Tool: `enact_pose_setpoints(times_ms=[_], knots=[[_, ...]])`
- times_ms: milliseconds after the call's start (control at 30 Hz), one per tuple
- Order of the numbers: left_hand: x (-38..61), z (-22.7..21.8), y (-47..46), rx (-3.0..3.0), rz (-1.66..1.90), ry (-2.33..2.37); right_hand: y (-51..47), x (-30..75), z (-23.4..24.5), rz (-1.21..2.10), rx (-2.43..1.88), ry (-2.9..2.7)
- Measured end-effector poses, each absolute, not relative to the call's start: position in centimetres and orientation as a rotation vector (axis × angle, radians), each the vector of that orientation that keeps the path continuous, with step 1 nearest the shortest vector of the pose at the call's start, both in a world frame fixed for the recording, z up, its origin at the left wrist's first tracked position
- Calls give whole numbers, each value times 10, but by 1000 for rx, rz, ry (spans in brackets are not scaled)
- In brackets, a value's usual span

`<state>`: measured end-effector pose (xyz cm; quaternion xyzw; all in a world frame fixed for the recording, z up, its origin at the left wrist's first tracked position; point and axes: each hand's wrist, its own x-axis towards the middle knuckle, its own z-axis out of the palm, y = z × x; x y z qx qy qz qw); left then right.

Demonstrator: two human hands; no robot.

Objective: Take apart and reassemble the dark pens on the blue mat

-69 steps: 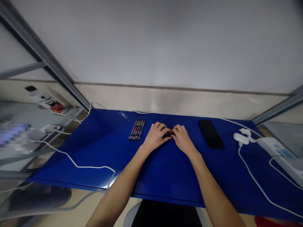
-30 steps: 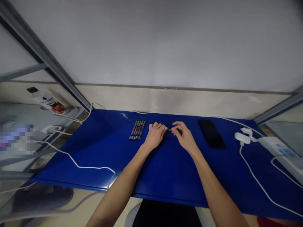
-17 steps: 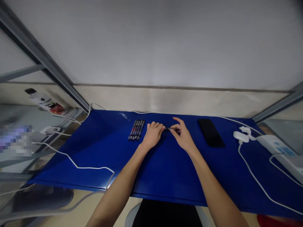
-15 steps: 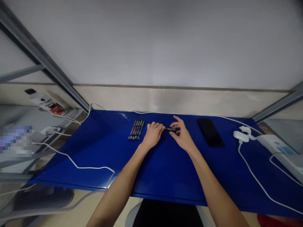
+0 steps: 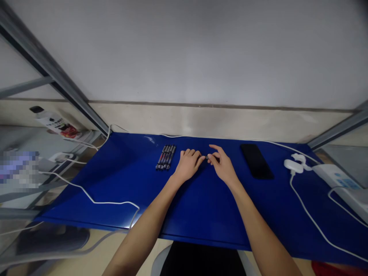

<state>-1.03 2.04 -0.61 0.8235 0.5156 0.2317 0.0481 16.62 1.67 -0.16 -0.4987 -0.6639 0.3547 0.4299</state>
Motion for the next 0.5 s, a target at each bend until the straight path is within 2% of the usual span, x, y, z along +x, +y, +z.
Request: enact_pose_setpoints(times_ms=[233,500], knots=[[-11,-9,23,2344,765,1723,22,173,-1,902,-1185,-1581],[-17,-9,31,2186,879,1901,30,197,-3,836,-1331,-1323]])
